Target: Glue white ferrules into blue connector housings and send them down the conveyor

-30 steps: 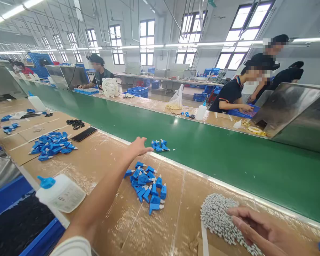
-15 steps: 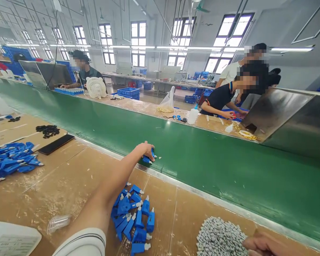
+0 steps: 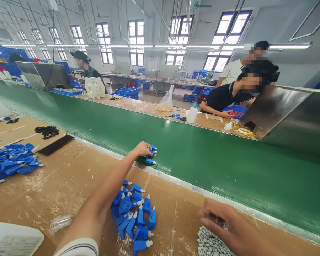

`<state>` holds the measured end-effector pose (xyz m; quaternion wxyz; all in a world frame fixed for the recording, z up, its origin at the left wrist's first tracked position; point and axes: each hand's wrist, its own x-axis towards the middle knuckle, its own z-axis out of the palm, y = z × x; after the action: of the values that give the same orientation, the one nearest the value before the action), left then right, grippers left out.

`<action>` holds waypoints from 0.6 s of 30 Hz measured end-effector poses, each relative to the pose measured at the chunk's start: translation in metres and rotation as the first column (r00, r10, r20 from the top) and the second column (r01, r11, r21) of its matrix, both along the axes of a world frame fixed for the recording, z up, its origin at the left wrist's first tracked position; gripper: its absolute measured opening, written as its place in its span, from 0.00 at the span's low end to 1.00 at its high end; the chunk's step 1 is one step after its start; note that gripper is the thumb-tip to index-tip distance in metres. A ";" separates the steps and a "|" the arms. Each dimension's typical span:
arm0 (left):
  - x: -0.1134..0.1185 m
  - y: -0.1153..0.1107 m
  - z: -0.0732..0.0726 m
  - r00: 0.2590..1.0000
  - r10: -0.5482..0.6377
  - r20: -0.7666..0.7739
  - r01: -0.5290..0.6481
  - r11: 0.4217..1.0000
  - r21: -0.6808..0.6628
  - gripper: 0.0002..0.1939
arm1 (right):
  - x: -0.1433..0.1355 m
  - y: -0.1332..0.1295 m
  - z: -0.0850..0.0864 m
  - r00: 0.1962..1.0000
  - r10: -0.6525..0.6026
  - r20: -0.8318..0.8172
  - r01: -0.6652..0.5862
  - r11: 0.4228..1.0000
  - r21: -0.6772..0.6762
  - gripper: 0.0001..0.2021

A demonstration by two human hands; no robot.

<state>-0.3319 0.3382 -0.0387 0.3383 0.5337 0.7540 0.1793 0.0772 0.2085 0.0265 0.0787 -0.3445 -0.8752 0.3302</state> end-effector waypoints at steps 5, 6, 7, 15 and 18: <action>-0.014 -0.013 0.010 0.996 0.071 0.048 -0.074 0.996 0.049 0.19 | -0.089 0.063 0.002 0.994 0.108 0.033 -0.111 0.988 0.109 0.07; -0.018 -0.016 0.012 0.995 0.081 0.057 -0.084 0.995 0.054 0.19 | -0.110 0.078 -0.003 0.995 0.091 0.045 -0.096 0.987 0.125 0.07; -0.022 -0.020 0.014 0.994 0.090 0.065 -0.094 0.994 0.058 0.19 | -0.131 0.093 -0.008 0.997 0.054 0.057 -0.062 0.986 0.155 0.07; -0.057 -0.045 0.017 0.969 0.242 0.055 -0.245 0.967 0.071 0.19 | -0.261 0.178 -0.050 0.989 -0.073 0.132 0.021 0.933 0.358 0.18; -0.070 -0.053 0.013 0.958 0.285 0.027 -0.286 0.957 0.052 0.19 | -0.290 0.187 -0.061 0.989 -0.002 0.148 -0.054 0.927 0.372 0.18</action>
<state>-0.4017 0.2854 -0.0257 0.3010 0.4268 0.8147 0.2521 -0.2124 0.3958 -0.0346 0.0746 -0.3348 -0.9300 0.1318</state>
